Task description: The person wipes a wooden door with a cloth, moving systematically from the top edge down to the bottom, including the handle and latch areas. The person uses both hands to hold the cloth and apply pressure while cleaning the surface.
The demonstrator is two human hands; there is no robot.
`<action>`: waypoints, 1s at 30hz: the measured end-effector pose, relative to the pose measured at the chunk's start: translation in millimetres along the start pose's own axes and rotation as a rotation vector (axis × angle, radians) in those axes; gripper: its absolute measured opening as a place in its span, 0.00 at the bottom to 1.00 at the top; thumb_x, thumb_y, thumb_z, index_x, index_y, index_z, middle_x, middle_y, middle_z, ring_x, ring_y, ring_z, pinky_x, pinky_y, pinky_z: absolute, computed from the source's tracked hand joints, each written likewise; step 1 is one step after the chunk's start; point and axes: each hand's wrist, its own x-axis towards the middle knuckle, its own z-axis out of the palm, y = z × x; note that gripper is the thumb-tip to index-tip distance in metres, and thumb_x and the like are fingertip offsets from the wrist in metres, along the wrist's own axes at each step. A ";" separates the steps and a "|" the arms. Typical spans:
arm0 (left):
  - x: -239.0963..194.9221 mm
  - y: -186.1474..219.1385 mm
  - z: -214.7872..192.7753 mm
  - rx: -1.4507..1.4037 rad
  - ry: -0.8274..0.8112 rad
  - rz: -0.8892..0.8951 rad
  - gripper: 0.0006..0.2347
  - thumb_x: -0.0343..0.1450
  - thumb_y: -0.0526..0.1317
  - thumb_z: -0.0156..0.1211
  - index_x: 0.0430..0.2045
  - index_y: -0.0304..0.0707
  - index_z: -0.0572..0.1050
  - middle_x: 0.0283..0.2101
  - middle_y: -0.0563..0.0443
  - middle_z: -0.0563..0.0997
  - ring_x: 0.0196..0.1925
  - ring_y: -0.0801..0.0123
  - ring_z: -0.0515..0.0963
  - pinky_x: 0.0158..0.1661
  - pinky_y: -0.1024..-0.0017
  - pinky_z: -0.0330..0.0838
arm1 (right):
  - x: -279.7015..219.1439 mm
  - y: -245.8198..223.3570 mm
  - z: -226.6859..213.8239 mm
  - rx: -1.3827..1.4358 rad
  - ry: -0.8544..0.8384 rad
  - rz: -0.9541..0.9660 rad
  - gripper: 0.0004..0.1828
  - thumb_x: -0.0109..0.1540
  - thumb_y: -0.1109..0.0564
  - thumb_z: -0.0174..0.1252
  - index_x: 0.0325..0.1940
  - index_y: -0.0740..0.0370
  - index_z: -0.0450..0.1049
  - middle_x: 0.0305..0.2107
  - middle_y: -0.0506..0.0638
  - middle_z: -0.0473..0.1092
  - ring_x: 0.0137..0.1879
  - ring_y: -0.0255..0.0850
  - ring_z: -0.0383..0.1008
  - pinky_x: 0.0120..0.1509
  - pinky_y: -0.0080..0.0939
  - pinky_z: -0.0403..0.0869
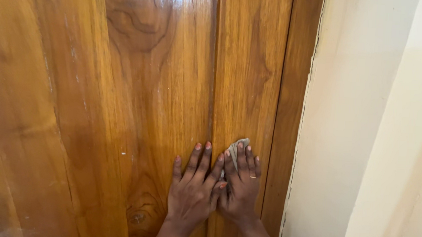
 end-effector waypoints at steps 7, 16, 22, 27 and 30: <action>-20.2 -0.1 6.5 -0.023 -0.051 0.009 0.26 0.80 0.53 0.29 0.70 0.38 0.57 0.75 0.42 0.57 0.79 0.59 0.51 0.72 0.46 0.28 | -6.5 3.7 -5.2 0.145 0.014 0.063 0.24 0.69 0.59 0.56 0.71 0.55 0.68 0.74 0.54 0.57 0.83 0.50 0.51 0.86 0.52 0.46; -26.2 -0.4 12.1 0.008 -0.096 -0.009 0.26 0.80 0.49 0.28 0.71 0.32 0.54 0.76 0.41 0.54 0.79 0.61 0.49 0.73 0.46 0.28 | 45.1 10.8 10.4 0.087 0.077 0.023 0.34 0.65 0.68 0.45 0.77 0.55 0.60 0.74 0.53 0.57 0.83 0.51 0.52 0.86 0.53 0.50; -26.5 0.3 10.0 0.025 -0.060 0.015 0.26 0.80 0.49 0.29 0.72 0.32 0.54 0.77 0.43 0.54 0.80 0.61 0.48 0.73 0.46 0.26 | -0.3 7.7 6.1 0.000 -0.041 -0.106 0.28 0.69 0.56 0.46 0.75 0.55 0.60 0.74 0.53 0.55 0.82 0.50 0.48 0.85 0.54 0.45; -23.4 1.2 10.3 0.082 -0.069 0.028 0.26 0.80 0.52 0.31 0.73 0.41 0.53 0.77 0.45 0.55 0.80 0.62 0.47 0.72 0.47 0.25 | -16.6 17.2 -0.7 -0.066 -0.105 -0.069 0.29 0.69 0.61 0.43 0.76 0.58 0.60 0.75 0.55 0.54 0.83 0.50 0.47 0.85 0.55 0.42; -22.3 3.8 11.5 0.129 -0.078 0.029 0.26 0.80 0.54 0.33 0.74 0.49 0.51 0.77 0.45 0.55 0.80 0.62 0.46 0.72 0.47 0.26 | 2.3 31.7 -4.9 -0.055 -0.069 -0.012 0.29 0.69 0.63 0.44 0.76 0.59 0.59 0.76 0.56 0.52 0.83 0.51 0.46 0.85 0.54 0.42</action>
